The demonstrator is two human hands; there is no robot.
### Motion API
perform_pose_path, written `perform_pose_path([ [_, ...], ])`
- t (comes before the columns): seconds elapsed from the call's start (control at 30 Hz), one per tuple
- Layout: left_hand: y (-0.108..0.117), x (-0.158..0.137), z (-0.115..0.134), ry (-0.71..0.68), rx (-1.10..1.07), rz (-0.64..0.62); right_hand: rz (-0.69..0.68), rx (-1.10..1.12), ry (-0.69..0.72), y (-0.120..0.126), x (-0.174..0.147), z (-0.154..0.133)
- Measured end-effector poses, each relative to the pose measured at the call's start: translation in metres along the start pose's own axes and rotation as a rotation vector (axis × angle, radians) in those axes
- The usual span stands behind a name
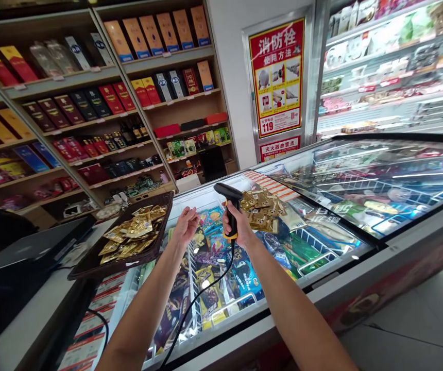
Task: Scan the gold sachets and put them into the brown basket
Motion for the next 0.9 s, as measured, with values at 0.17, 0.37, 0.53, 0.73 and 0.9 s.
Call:
perform_pose_path([
  [0.17,-0.001,-0.005,0.005,0.014,-0.048,-0.074,-0.028,-0.008,-0.005,-0.002,0.001,0.004],
  [0.37,0.005,-0.005,0.001,0.013,-0.039,-0.021,-0.032,-0.028,-0.01,-0.001,0.001,0.005],
  [0.53,0.004,-0.003,-0.005,0.037,-0.136,-0.098,-0.036,-0.024,-0.009,0.0,0.002,0.005],
  [0.73,0.004,-0.003,-0.006,0.044,-0.144,-0.088,-0.027,-0.049,-0.023,0.002,0.002,0.006],
  [0.9,0.002,-0.003,-0.011,0.05,-0.112,-0.114,-0.019,-0.023,-0.014,-0.002,0.001,0.004],
])
Point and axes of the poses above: each hand's wrist, its own x-axis towards the middle knuckle, its own y-axis out of the back of the hand, z = x × y, the point moved 8 cm from there along x, towards the middle knuckle, and after that the axes turned 10 degrees about y, right-handed, at the moved point
